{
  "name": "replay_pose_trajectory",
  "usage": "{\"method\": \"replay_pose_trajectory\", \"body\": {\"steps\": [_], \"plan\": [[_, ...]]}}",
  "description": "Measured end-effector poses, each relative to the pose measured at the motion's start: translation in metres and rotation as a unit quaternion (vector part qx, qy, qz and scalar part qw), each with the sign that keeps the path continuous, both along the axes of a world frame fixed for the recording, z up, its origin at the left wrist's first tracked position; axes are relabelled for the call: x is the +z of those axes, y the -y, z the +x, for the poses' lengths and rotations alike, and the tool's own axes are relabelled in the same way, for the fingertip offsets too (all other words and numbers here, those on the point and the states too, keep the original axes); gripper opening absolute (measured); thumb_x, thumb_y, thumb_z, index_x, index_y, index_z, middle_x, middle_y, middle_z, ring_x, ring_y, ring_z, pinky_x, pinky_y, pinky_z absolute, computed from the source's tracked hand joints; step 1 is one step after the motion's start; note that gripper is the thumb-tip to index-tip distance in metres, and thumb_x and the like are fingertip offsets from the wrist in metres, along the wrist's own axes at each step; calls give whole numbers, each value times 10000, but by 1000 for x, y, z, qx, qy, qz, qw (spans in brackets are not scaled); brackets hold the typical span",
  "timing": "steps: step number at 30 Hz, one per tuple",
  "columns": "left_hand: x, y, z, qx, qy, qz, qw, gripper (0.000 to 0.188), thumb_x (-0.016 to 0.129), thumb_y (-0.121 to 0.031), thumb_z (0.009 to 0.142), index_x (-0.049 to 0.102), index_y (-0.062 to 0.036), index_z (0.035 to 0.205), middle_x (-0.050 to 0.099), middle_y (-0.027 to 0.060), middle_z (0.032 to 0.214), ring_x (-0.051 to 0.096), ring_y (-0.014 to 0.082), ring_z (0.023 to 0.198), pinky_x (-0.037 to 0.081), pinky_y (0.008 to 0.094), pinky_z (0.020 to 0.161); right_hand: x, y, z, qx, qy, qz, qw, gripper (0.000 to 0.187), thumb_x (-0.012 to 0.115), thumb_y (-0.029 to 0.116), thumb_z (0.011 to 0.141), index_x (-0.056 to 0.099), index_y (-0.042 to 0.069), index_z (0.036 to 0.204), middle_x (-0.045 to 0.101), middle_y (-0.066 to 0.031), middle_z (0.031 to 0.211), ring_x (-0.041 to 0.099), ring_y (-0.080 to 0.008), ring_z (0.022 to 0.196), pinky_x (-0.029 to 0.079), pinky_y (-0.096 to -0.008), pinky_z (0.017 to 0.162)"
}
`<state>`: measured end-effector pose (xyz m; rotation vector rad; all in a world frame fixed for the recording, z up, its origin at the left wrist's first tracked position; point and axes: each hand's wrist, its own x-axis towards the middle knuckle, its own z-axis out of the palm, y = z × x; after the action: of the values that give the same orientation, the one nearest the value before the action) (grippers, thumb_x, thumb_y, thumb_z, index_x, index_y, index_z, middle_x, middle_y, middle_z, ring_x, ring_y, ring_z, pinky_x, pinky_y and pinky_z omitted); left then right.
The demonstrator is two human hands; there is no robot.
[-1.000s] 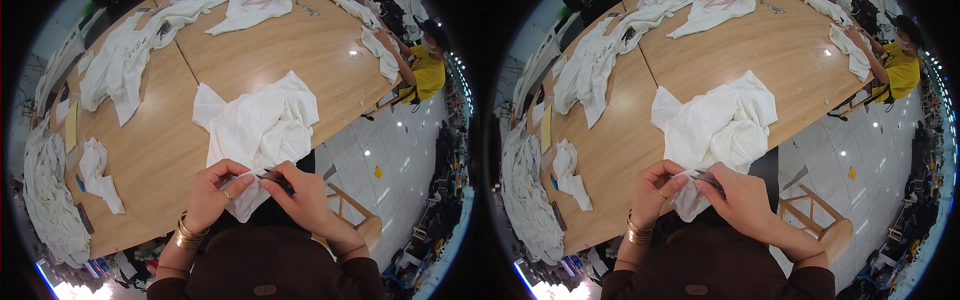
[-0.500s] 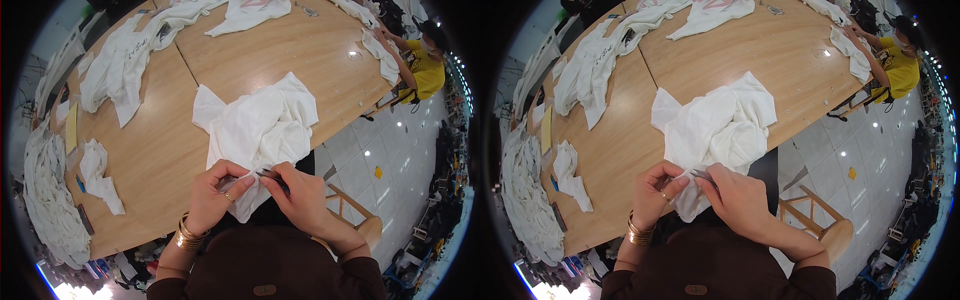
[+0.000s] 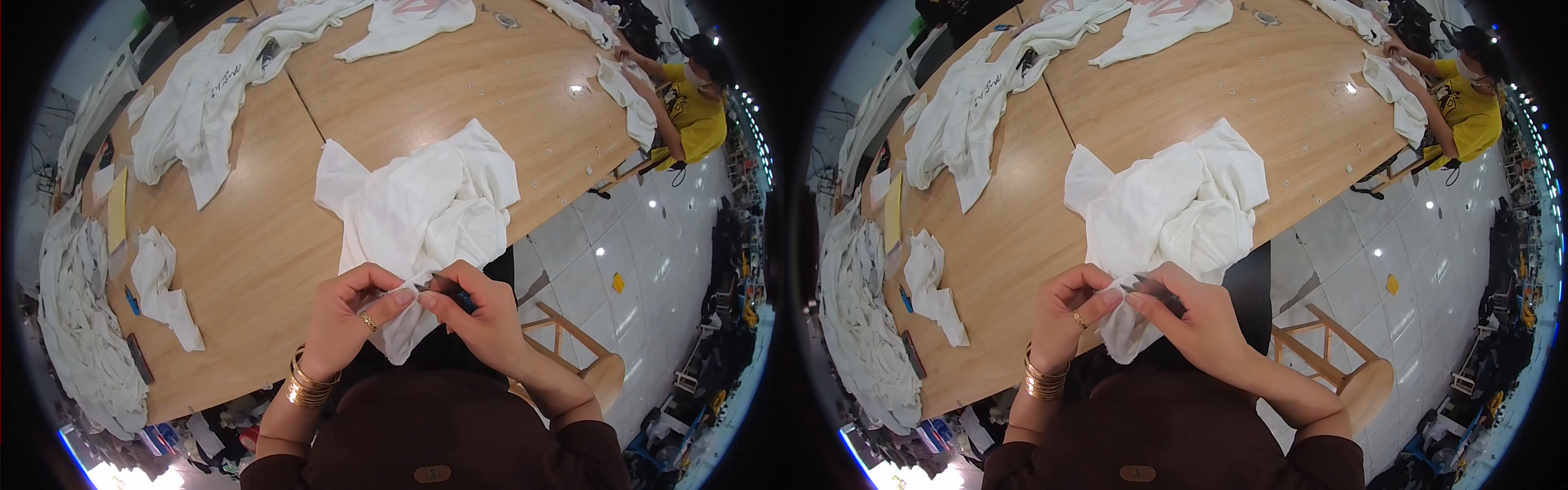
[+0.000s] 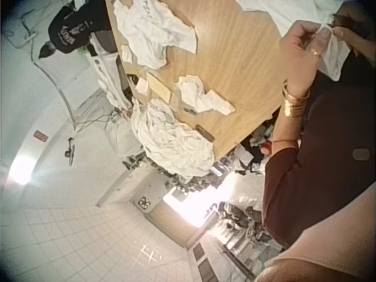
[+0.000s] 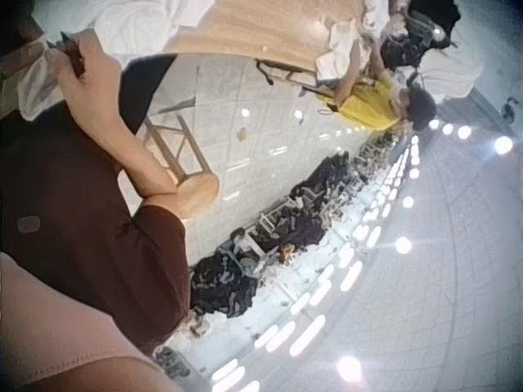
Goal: Trimming loose threads and excess fabric from t-shirts using snips.
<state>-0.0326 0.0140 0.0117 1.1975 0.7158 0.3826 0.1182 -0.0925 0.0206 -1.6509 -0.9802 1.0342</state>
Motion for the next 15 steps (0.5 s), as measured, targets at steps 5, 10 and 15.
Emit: {"method": "replay_pose_trajectory", "body": {"steps": [5, 10, 15], "plan": [[0, 1, 1, -5, 3, 9, 1000, 139, 663, -99, 820, 622, 13, 890, 640, 24, 812, 571, 63, 743, 454, 203, 689, 3, -4, 5, 6, 5, -1, 1000, 239, 681, 234, 810, 604, 9, 842, 626, -49, 703, 531, -62, 604, 433, -216, 549], [0, 2, 1, -3, 10, 24, 1000, 129, 655, -90, 824, 621, 11, 895, 645, 29, 825, 575, 68, 753, 457, 210, 696, 3, -4, 6, 4, 28, 17, 999, 253, 692, 242, 800, 609, 3, 818, 607, -37, 657, 513, -62, 565, 418, -217, 519], [-5, 3, 0, -18, 4, 65, 998, 127, 669, -92, 808, 621, -2, 882, 637, 25, 813, 574, 69, 745, 455, 218, 689, 4, -7, 8, 10, -56, 6, 998, 216, 678, 161, 805, 560, -1, 726, 500, 8, 576, 416, -31, 522, 319, -198, 466]]}}
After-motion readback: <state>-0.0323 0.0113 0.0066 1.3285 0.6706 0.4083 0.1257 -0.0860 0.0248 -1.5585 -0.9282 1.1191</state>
